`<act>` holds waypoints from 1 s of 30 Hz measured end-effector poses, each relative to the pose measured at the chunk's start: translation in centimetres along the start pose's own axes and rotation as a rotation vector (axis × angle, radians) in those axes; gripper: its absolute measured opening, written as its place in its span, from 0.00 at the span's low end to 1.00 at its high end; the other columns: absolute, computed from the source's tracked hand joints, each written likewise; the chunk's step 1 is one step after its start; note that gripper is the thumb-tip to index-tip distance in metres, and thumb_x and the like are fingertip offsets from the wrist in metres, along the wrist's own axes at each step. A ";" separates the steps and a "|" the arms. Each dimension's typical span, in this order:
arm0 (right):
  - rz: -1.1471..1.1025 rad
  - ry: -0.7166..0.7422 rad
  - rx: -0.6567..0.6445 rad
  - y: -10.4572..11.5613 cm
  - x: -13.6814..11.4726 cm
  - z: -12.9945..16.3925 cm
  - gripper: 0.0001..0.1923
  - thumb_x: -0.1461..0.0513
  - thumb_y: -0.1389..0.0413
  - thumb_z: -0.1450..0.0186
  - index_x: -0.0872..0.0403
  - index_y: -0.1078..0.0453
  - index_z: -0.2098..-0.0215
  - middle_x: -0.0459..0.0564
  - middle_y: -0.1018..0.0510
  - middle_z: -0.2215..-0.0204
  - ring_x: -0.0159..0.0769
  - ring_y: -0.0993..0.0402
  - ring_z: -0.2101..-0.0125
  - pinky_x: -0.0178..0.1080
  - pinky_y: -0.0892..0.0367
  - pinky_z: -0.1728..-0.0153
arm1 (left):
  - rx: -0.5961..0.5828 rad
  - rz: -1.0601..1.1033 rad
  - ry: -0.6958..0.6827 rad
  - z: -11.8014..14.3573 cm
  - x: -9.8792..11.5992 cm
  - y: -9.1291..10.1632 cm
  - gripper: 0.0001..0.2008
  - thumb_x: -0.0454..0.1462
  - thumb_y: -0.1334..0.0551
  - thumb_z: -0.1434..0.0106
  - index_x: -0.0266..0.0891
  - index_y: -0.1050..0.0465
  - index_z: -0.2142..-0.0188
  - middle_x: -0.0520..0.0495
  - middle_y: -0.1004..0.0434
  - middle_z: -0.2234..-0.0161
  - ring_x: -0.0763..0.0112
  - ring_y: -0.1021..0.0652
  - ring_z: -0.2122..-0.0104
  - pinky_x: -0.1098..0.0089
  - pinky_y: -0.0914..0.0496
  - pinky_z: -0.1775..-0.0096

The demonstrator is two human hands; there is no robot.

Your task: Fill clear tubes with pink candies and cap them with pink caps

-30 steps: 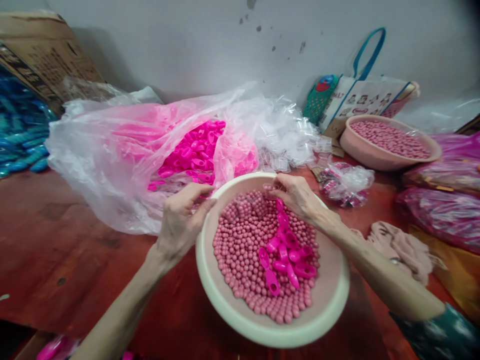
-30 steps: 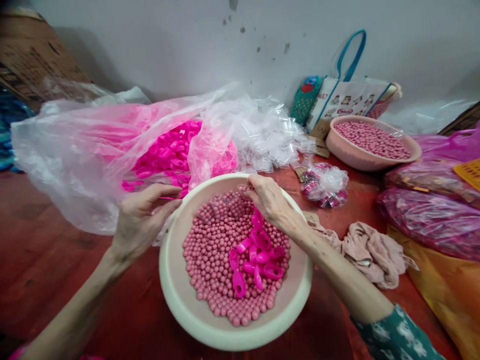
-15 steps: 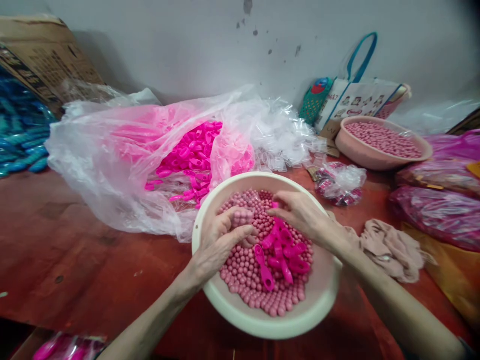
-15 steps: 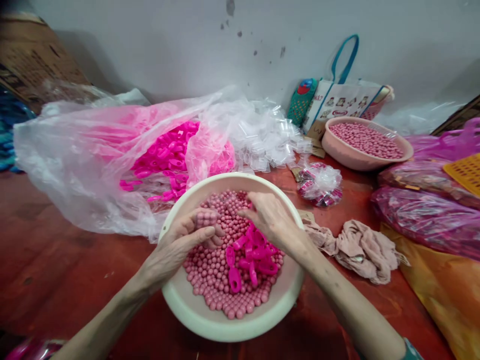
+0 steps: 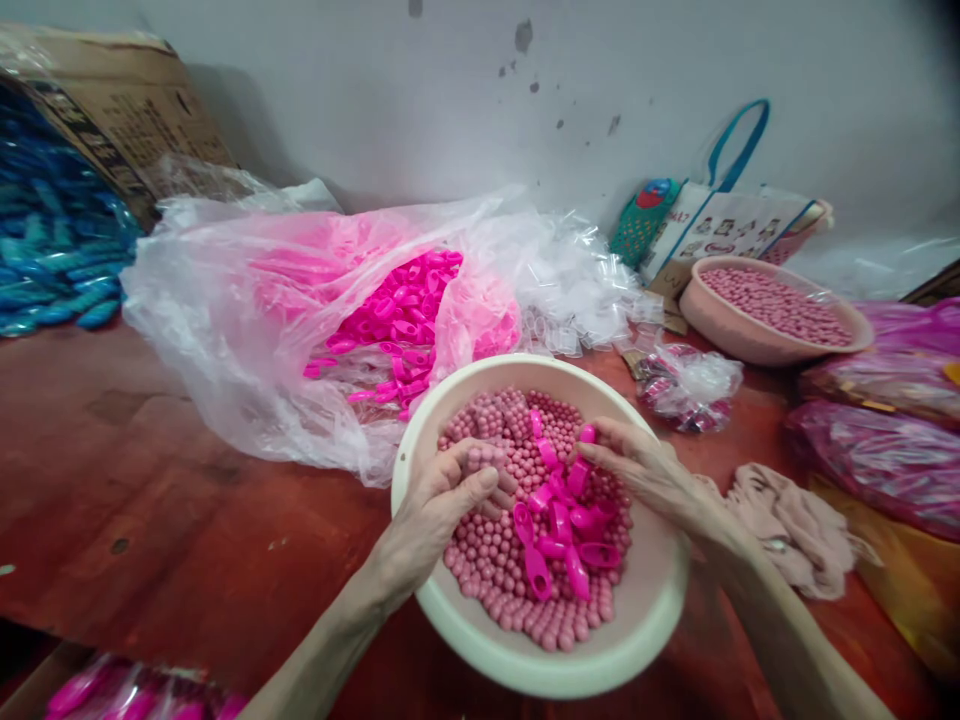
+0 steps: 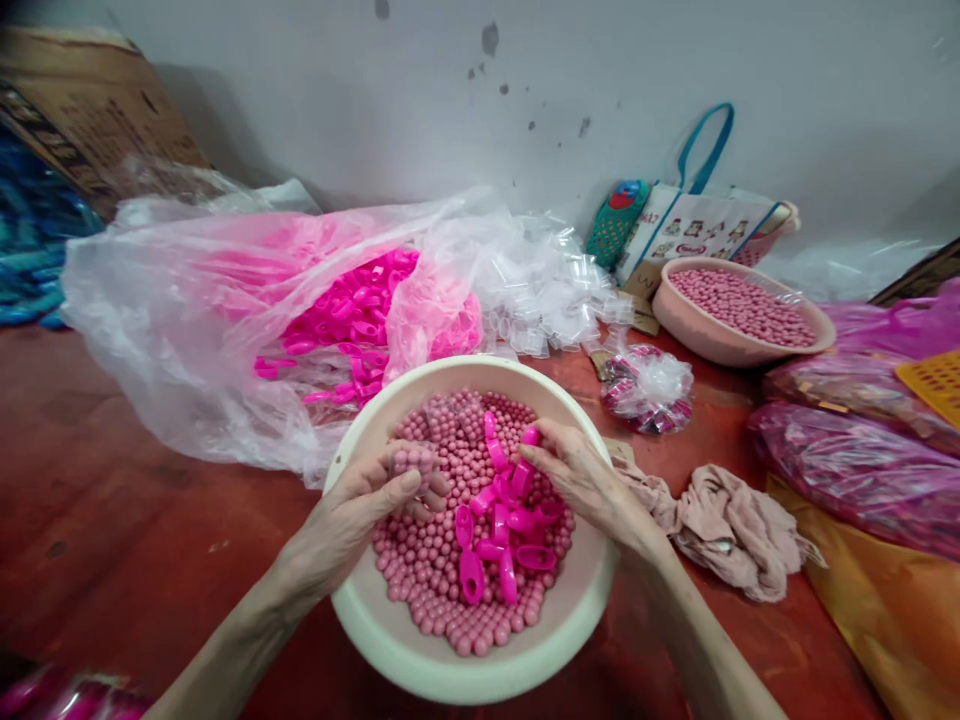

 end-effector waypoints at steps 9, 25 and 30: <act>-0.959 -0.194 0.075 -0.7 -2.0 0.3 0.14 0.59 0.35 0.46 0.56 0.35 0.69 0.44 0.26 0.76 0.28 0.29 0.77 0.33 0.32 0.73 | -0.127 -0.135 0.019 0.3 0.3 -1.0 0.09 0.40 0.38 0.40 0.36 0.29 0.64 0.49 0.26 0.70 0.72 0.25 0.70 0.71 0.32 0.64; 0.014 0.528 0.437 -2.2 -10.3 3.6 0.17 0.73 0.49 0.38 0.53 0.28 0.55 0.53 0.23 0.61 0.35 0.25 0.59 0.35 0.29 0.57 | -0.283 0.088 0.089 0.7 -0.1 -1.3 0.07 0.39 0.40 0.38 0.37 0.33 0.65 0.52 0.29 0.76 0.79 0.29 0.80 0.79 0.36 0.76; 0.224 0.723 0.483 -2.1 -11.1 4.7 0.20 0.76 0.50 0.40 0.57 0.28 0.53 0.56 0.22 0.61 0.35 0.25 0.58 0.36 0.29 0.54 | -0.361 0.070 0.105 0.7 -0.4 -1.3 0.10 0.41 0.41 0.37 0.36 0.35 0.64 0.51 0.28 0.75 0.81 0.30 0.83 0.79 0.39 0.80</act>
Point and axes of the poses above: each hand's wrist, its own z-axis away from the middle knuckle, its own y-axis out of the back of the hand, x = y × z, the point moved 6 cm from there along -z, towards the middle knuckle
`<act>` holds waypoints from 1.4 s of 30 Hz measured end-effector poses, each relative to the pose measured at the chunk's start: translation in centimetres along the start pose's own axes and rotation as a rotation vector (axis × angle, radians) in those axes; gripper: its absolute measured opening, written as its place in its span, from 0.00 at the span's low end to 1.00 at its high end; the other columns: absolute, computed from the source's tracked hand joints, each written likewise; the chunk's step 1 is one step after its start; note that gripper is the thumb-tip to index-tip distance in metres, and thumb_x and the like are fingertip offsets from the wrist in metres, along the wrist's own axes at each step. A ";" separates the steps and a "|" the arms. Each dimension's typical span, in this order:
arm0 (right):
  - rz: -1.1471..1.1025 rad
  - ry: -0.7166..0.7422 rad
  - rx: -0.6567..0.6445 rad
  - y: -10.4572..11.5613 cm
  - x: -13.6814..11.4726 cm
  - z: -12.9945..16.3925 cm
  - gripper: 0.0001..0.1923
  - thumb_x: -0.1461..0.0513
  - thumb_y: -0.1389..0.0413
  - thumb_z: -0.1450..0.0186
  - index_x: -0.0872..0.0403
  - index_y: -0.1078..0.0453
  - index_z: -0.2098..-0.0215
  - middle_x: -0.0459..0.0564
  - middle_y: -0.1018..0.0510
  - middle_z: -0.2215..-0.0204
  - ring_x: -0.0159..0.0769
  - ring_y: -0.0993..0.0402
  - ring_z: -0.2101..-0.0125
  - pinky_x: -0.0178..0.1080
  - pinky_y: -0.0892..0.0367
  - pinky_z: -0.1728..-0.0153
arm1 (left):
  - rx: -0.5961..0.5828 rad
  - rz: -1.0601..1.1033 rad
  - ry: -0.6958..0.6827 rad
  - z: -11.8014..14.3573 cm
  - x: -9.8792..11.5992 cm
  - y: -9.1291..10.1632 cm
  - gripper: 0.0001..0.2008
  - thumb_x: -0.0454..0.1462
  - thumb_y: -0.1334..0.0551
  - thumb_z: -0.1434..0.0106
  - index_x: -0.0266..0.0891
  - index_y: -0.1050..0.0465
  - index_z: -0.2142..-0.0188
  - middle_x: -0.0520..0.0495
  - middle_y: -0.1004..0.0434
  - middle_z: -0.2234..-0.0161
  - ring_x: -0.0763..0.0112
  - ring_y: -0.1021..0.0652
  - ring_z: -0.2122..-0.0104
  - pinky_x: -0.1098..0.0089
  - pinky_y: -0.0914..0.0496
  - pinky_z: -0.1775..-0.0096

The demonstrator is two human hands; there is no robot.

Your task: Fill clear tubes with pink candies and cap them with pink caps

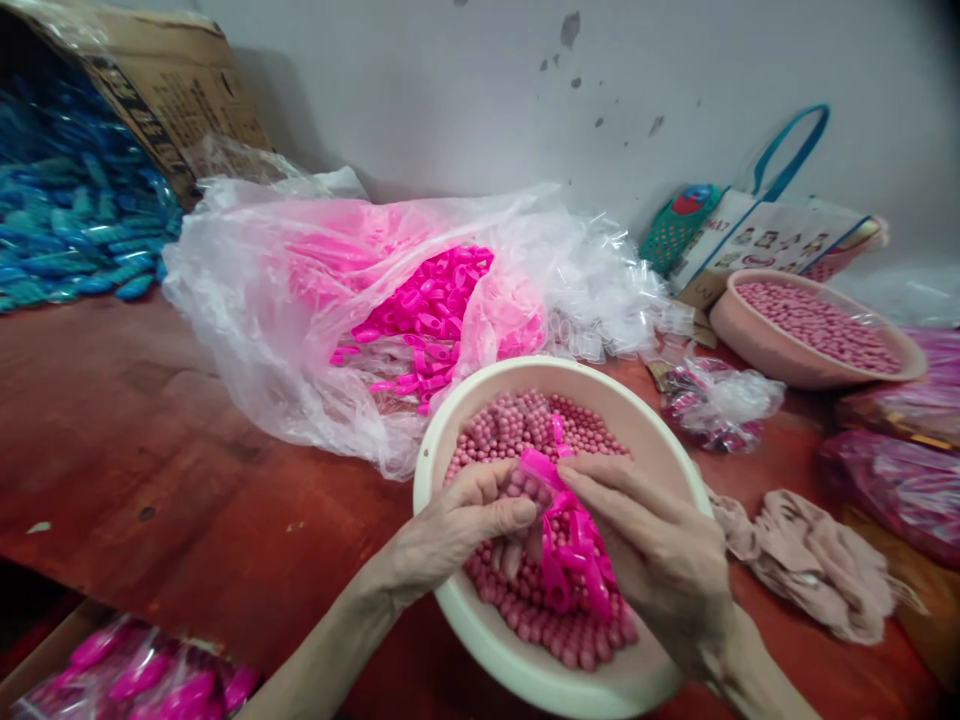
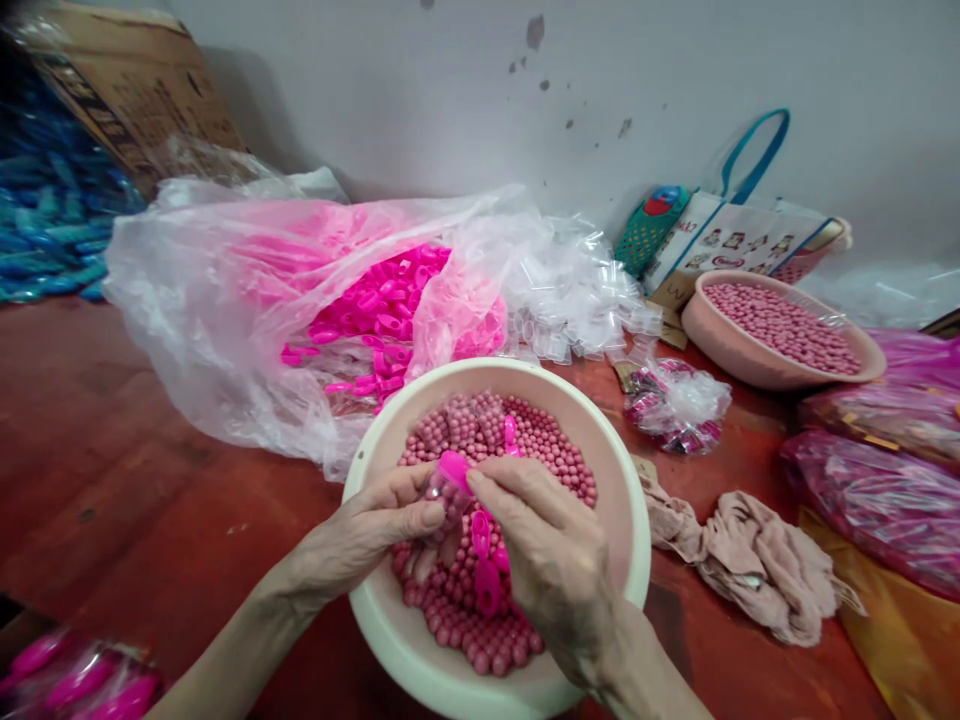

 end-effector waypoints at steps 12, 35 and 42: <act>-0.087 0.009 -0.048 0.4 0.3 -0.2 0.15 0.74 0.47 0.39 0.57 0.25 0.58 0.53 0.20 0.66 0.33 0.23 0.64 0.32 0.26 0.64 | -0.003 -0.157 0.068 0.2 -0.2 0.1 0.13 0.45 0.41 0.38 0.36 0.36 0.64 0.52 0.30 0.76 0.81 0.33 0.83 0.79 0.40 0.82; -0.343 -0.267 -0.138 -2.2 2.3 1.5 0.27 0.74 0.51 0.37 0.43 0.34 0.44 0.49 0.24 0.63 0.33 0.26 0.63 0.35 0.28 0.65 | 0.115 -0.404 0.018 0.4 0.0 0.0 0.11 0.44 0.45 0.35 0.37 0.37 0.64 0.55 0.40 0.76 0.78 0.37 0.78 0.76 0.41 0.77; -0.365 -0.231 -0.038 -2.5 2.0 1.6 0.31 0.76 0.50 0.38 0.41 0.36 0.44 0.49 0.26 0.63 0.31 0.27 0.65 0.34 0.29 0.66 | 0.179 -0.574 -0.027 0.6 0.7 0.2 0.11 0.43 0.46 0.35 0.37 0.36 0.66 0.55 0.43 0.75 0.77 0.39 0.75 0.75 0.42 0.73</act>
Point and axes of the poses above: each hand's wrist, its own z-axis away from the middle knuckle, its own y-axis out of the back of the hand, x = y × z, the point moved 6 cm from there along -z, towards the middle knuckle
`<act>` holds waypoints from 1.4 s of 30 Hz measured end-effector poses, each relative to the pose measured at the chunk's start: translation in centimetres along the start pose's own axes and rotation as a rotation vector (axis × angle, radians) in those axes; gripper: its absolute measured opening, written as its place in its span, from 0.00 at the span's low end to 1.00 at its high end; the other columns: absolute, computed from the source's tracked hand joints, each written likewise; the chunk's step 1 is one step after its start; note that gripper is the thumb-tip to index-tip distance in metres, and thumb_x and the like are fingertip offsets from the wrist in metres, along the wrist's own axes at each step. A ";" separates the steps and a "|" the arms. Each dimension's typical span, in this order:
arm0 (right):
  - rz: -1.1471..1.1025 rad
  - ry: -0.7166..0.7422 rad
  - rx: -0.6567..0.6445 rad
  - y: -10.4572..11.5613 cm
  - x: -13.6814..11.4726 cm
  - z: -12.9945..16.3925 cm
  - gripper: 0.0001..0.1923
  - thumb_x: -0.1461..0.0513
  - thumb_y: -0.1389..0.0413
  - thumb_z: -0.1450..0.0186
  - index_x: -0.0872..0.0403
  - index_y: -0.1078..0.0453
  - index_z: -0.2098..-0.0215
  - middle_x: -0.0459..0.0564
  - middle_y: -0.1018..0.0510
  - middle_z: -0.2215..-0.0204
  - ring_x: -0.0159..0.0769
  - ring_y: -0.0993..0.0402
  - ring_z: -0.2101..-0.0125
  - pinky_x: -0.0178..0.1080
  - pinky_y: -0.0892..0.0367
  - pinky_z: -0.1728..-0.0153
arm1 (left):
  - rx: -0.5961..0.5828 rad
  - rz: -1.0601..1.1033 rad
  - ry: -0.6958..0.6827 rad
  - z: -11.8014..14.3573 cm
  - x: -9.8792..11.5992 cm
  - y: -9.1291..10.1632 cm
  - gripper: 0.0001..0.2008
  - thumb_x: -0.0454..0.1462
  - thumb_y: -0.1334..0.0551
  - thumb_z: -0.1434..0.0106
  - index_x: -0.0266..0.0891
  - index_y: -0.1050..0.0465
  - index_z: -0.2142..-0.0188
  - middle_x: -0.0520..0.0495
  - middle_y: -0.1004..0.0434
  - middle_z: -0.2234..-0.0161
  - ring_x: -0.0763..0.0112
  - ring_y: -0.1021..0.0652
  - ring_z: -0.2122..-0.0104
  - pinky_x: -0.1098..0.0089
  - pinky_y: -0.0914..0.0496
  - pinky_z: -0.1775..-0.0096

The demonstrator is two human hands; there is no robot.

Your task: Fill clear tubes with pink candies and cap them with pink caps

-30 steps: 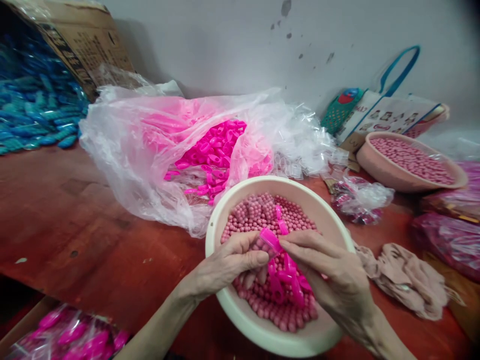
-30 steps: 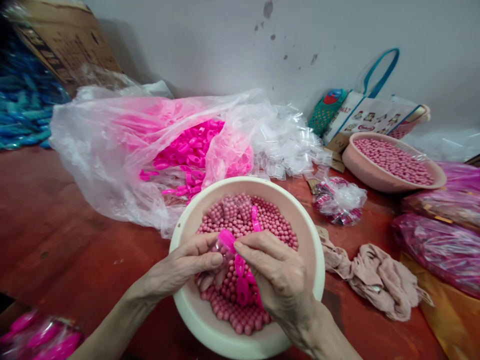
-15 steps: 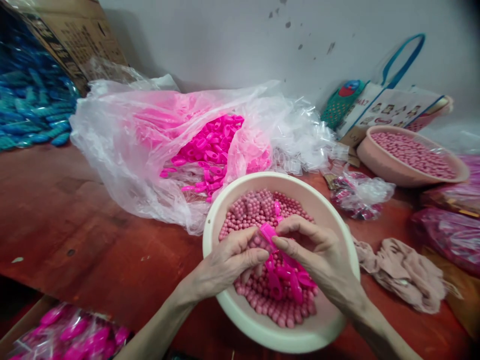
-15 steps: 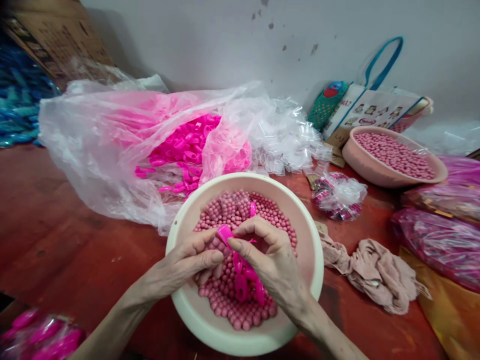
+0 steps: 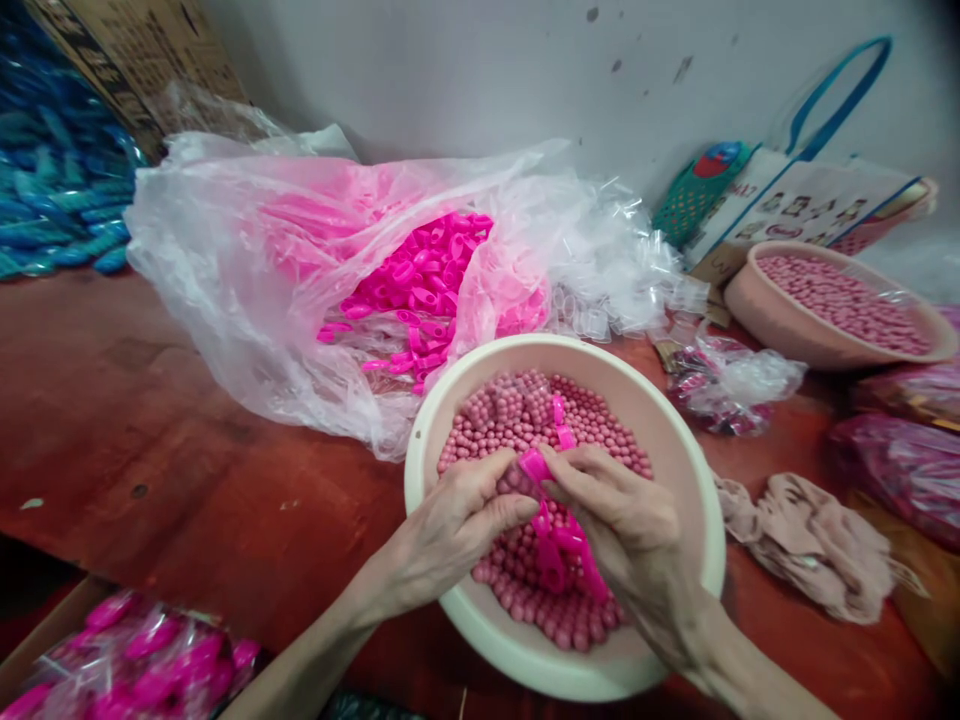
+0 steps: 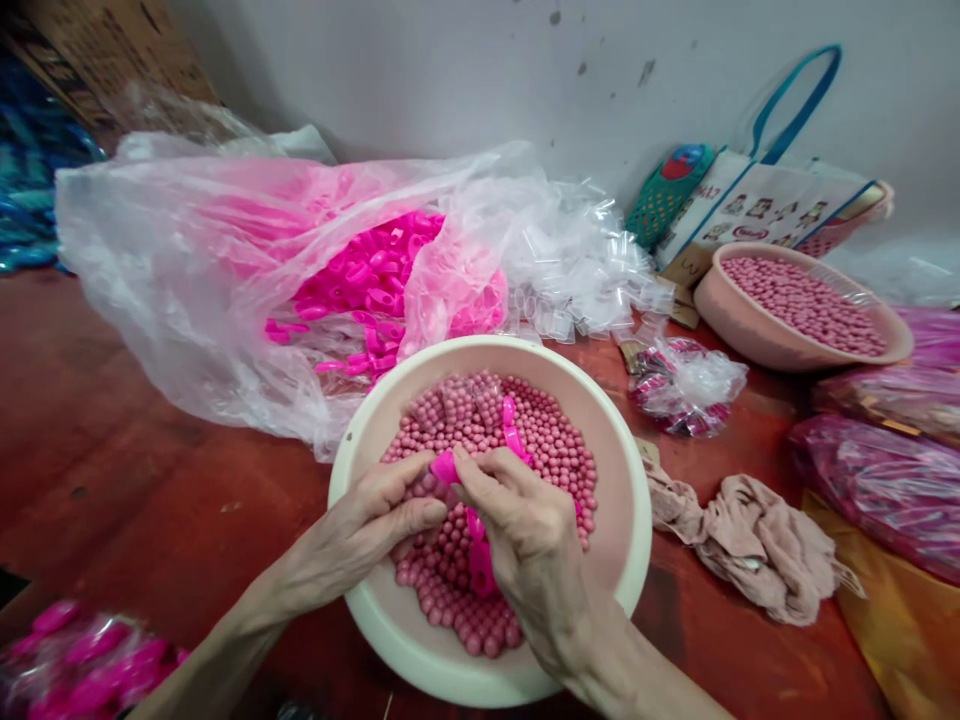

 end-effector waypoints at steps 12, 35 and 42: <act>0.170 -0.097 -0.253 1.7 0.0 -1.2 0.12 0.67 0.49 0.35 0.50 0.23 0.65 0.48 0.24 0.73 0.33 0.26 0.70 0.33 0.30 0.71 | -0.081 -0.041 -0.019 -0.2 0.5 -0.4 0.12 0.45 0.46 0.35 0.38 0.32 0.64 0.54 0.38 0.75 0.76 0.38 0.76 0.73 0.42 0.73; 0.308 0.027 -0.106 -0.6 -1.8 -0.6 0.23 0.70 0.48 0.37 0.57 0.36 0.44 0.57 0.26 0.49 0.39 0.30 0.48 0.43 0.33 0.46 | -0.011 0.454 0.090 0.0 -1.4 -0.3 0.09 0.43 0.43 0.36 0.39 0.37 0.64 0.56 0.39 0.77 0.81 0.36 0.82 0.77 0.42 0.79; 0.492 0.013 -0.097 -2.7 -1.3 -0.3 0.34 0.56 0.40 0.43 0.63 0.42 0.43 0.64 0.27 0.51 0.48 0.30 0.50 0.47 0.29 0.52 | 0.102 0.445 -0.030 -0.3 -0.1 0.7 0.10 0.42 0.44 0.35 0.38 0.37 0.66 0.54 0.38 0.72 0.76 0.34 0.72 0.74 0.37 0.68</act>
Point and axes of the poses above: each hand's wrist, its own z-axis away from the middle knuckle, its own y-axis out of the back of the hand, x = y × z, the point moved 6 cm from there along -z, towards the middle knuckle
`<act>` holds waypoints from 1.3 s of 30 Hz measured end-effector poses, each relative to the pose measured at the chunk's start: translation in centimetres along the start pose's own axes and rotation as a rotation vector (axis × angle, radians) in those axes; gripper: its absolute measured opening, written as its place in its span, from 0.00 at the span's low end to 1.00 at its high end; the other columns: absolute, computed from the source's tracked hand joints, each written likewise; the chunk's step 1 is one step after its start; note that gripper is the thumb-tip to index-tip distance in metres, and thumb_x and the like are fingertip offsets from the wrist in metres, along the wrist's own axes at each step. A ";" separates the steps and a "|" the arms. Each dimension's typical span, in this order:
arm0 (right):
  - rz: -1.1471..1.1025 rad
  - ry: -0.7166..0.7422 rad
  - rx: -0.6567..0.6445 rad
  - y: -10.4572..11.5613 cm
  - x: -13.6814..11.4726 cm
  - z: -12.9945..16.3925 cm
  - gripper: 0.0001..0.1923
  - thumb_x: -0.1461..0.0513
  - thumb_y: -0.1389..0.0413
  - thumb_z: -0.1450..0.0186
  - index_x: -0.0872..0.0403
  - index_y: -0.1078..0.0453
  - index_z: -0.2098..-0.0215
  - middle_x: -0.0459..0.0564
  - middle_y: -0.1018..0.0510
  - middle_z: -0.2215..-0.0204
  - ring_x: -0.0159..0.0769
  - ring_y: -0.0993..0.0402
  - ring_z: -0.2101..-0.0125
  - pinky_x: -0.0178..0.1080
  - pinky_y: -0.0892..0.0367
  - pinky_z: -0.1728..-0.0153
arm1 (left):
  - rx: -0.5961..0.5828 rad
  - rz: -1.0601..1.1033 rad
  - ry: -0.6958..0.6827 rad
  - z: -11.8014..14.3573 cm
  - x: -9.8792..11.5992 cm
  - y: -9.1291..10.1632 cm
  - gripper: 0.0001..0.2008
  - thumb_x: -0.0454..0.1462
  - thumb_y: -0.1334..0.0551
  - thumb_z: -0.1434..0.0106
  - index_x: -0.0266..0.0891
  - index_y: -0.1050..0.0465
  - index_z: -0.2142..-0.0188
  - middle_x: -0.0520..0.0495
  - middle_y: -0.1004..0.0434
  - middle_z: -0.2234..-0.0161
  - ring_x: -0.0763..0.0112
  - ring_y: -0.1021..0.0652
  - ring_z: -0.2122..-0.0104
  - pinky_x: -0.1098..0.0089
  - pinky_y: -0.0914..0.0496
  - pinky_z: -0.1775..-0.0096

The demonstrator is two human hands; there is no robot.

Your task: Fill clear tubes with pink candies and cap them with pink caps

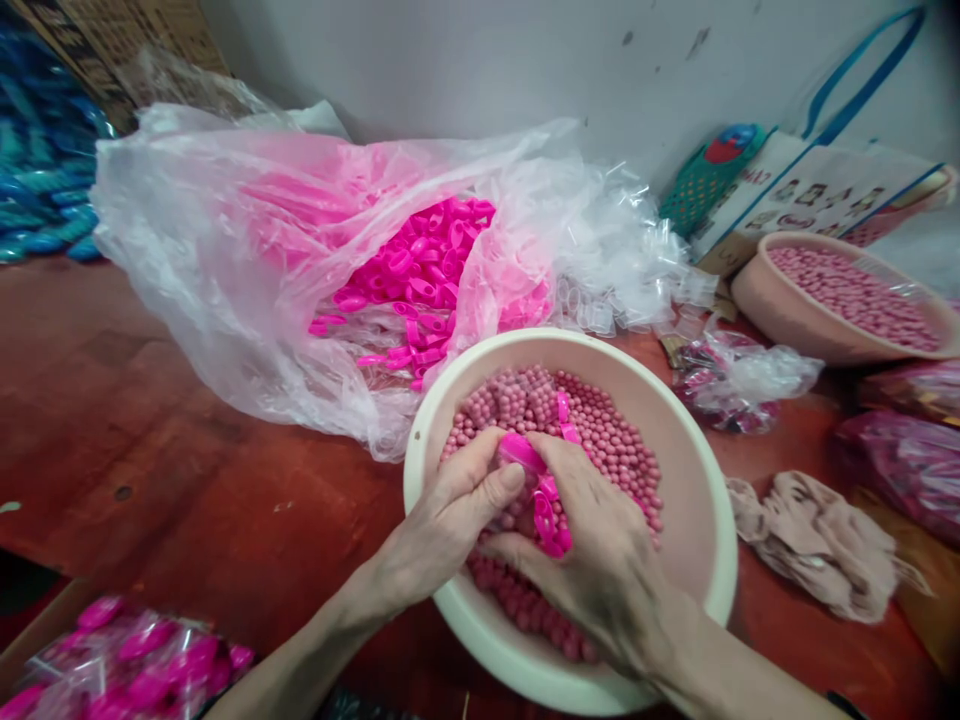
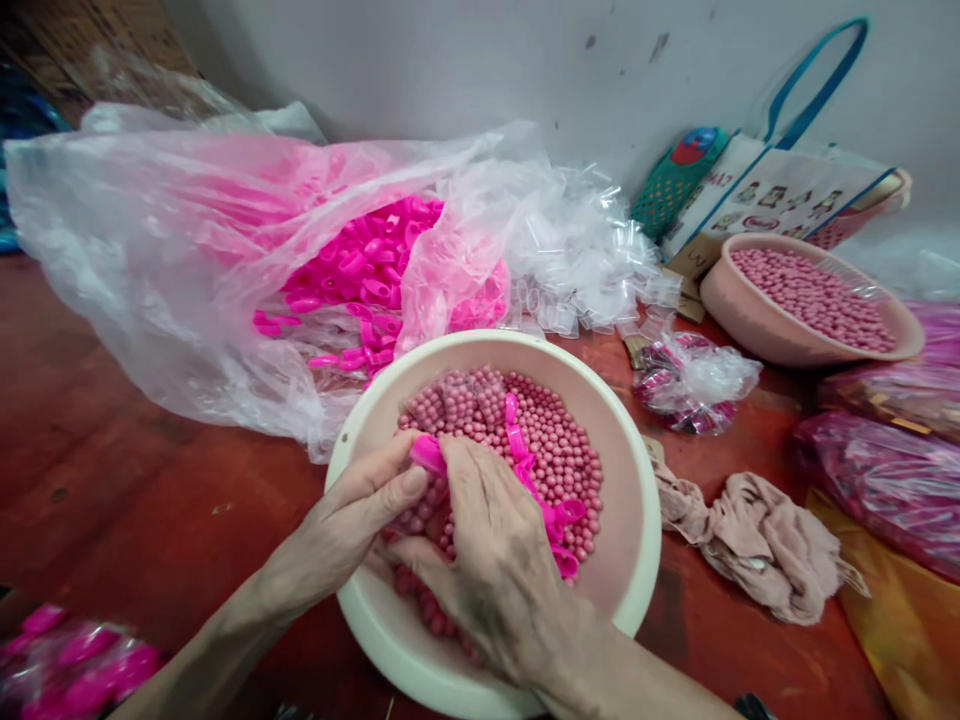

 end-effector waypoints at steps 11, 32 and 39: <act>0.188 0.298 0.173 0.2 -1.7 -1.4 0.27 0.63 0.44 0.41 0.66 0.41 0.46 0.62 0.23 0.66 0.49 0.25 0.61 0.46 0.25 0.61 | 0.033 -0.099 -0.013 0.2 0.0 0.2 0.12 0.44 0.45 0.35 0.37 0.37 0.68 0.54 0.42 0.72 0.75 0.38 0.71 0.74 0.39 0.68; -0.056 0.078 -0.222 0.0 0.4 -1.9 0.24 0.58 0.43 0.38 0.58 0.42 0.48 0.60 0.30 0.53 0.47 0.32 0.52 0.44 0.28 0.57 | 0.181 -0.192 -0.108 0.6 0.4 1.0 0.23 0.42 0.43 0.35 0.48 0.40 0.41 0.49 0.32 0.47 0.62 0.34 0.46 0.68 0.39 0.45; 0.106 0.244 -0.058 -0.8 -0.7 -2.2 0.27 0.61 0.47 0.41 0.66 0.44 0.47 0.59 0.28 0.64 0.44 0.29 0.65 0.42 0.26 0.67 | 0.198 -0.196 -0.161 0.8 0.5 1.0 0.17 0.41 0.46 0.33 0.46 0.36 0.45 0.51 0.31 0.49 0.69 0.31 0.50 0.73 0.41 0.46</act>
Point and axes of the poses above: each hand's wrist, its own z-axis away from the middle knuckle, its own y-axis out of the back of the hand, x = y × z, the point moved 6 cm from there along -z, towards the middle knuckle
